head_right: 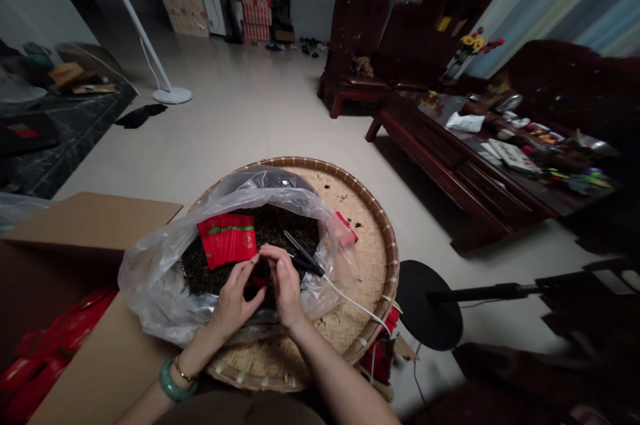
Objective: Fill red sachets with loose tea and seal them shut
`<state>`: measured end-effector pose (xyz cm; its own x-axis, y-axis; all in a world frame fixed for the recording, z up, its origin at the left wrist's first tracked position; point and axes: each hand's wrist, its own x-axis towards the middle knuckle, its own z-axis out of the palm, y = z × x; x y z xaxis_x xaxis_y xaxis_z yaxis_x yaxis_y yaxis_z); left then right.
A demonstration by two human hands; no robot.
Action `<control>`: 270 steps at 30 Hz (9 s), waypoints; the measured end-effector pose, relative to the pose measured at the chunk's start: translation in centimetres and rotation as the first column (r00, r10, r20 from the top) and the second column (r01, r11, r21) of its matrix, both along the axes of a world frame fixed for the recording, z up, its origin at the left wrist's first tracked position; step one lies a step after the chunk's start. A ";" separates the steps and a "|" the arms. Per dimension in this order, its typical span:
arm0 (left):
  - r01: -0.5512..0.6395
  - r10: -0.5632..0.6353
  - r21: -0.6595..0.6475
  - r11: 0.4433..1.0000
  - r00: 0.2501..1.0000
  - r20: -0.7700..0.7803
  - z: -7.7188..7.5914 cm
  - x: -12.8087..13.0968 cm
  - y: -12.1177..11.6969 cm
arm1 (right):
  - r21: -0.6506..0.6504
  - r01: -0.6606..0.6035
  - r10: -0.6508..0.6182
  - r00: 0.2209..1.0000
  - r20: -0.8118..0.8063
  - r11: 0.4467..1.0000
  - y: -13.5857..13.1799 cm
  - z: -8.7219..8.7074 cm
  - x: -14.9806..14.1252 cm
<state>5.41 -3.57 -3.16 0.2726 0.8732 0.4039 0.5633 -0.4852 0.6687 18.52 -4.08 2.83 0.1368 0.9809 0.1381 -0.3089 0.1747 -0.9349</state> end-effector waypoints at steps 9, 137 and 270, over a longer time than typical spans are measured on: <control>-0.044 0.042 -0.028 0.999 0.997 -0.063 -0.8 -0.2 -0.4 | -0.179 0.109 -0.089 0.989 0.116 0.978 0.0 -1.3 1.4; 0.372 0.241 -0.832 0.411 0.836 0.493 3.1 -0.1 0.9 | -0.432 -0.265 0.495 0.619 0.610 0.862 1.6 1.3 8.5; -0.010 0.195 -0.579 0.816 0.946 0.258 3.3 -2.0 1.8 | 0.199 0.061 -0.191 0.645 0.740 0.978 2.8 -2.5 3.0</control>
